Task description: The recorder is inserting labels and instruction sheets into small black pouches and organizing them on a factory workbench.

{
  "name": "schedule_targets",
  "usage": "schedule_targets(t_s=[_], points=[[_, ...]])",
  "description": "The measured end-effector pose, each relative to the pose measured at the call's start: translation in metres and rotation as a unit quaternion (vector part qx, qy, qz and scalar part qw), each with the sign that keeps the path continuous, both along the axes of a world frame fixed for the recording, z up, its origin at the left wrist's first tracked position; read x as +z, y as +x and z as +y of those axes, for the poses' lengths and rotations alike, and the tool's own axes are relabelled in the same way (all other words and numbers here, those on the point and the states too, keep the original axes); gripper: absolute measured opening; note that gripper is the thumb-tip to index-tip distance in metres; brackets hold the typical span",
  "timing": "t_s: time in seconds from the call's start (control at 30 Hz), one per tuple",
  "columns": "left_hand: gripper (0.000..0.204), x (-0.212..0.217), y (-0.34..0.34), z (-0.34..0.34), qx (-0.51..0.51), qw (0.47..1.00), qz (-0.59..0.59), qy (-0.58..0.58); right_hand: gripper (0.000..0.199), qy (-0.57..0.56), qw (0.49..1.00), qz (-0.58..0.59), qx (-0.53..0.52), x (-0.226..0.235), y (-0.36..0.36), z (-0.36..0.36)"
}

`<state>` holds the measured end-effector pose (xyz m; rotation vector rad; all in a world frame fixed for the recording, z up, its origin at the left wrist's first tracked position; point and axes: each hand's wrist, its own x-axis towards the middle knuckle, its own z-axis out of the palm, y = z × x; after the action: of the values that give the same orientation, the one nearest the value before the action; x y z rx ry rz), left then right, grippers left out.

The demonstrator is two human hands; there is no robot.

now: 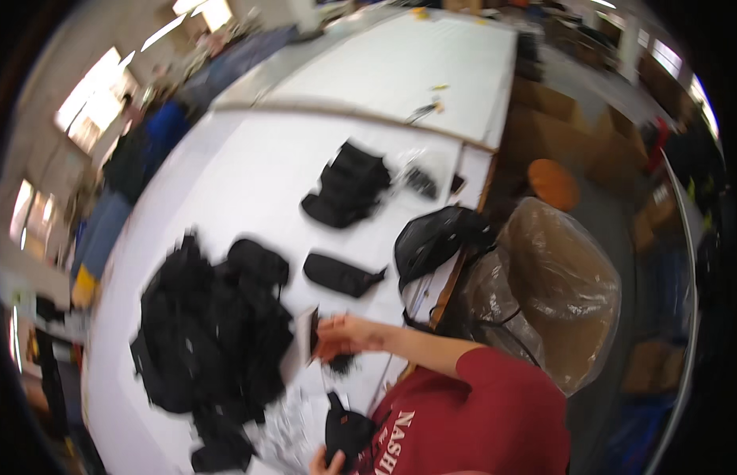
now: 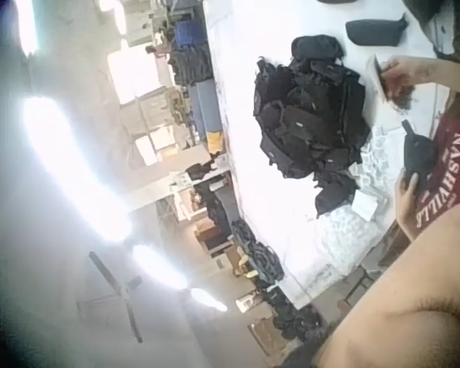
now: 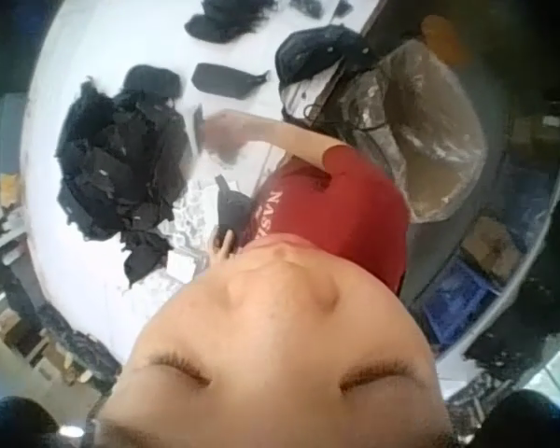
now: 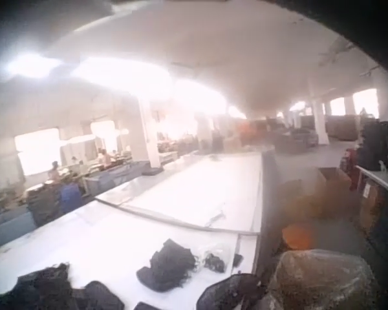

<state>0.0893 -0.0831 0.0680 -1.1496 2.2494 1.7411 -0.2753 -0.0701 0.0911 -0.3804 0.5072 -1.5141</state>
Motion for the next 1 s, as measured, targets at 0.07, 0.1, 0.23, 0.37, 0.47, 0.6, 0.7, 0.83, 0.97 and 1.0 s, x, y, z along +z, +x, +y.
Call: schedule_targets(t_s=[0.07, 0.1, 0.23, 0.37, 0.47, 0.6, 0.7, 0.83, 0.97, 1.0], points=[[0.029, 0.034, -0.047, 0.013, 0.243, 0.953, 0.09, 0.16, 0.026, 0.096, 0.978, 0.147, -0.11, -0.008, 0.012, -0.018], [0.035, 0.047, -0.056, 0.004, 0.164, 0.969, 0.051, 0.178, 0.028, 0.107, 0.979, 0.093, -0.15, -0.017, 0.013, -0.024], [0.027, 0.054, -0.078, -0.01, 0.05, 0.992, 0.109, 0.023, 0.031, 0.277, 0.943, 0.011, -0.182, -0.002, 0.041, -0.045], [0.025, 0.06, -0.082, -0.004, 0.042, 0.993, 0.109, 0.012, 0.034, 0.166, 0.986, 0.01, -0.02, -0.028, 0.047, -0.039], [0.025, 0.05, -0.072, 0.002, 0.058, 0.991, 0.116, 0.021, 0.029, 0.178, 0.972, 0.109, -0.108, -0.029, 0.056, -0.043], [0.026, 0.054, -0.069, 0.004, 0.073, 0.989, 0.127, 0.018, 0.033, 0.116, 0.917, 0.296, -0.241, -0.041, 0.038, -0.043], [0.024, 0.06, -0.07, -0.006, 0.081, 0.992, 0.058, -0.076, 0.036, 0.03, 0.885, 0.426, -0.185, -0.012, 0.023, -0.035], [0.022, 0.051, -0.083, -0.024, 0.014, 0.949, 0.092, -0.3, 0.036, -0.089, 0.721, 0.682, 0.083, 0.045, 0.042, -0.027], [0.018, 0.054, -0.102, -0.022, 0.033, 0.885, 0.159, -0.436, 0.03, -0.181, 0.514, 0.802, 0.246, 0.031, 0.049, -0.029], [0.019, 0.049, -0.1, -0.021, -0.008, 0.895, 0.161, -0.416, 0.029, -0.187, 0.507, 0.795, 0.274, 0.028, 0.049, -0.026]])
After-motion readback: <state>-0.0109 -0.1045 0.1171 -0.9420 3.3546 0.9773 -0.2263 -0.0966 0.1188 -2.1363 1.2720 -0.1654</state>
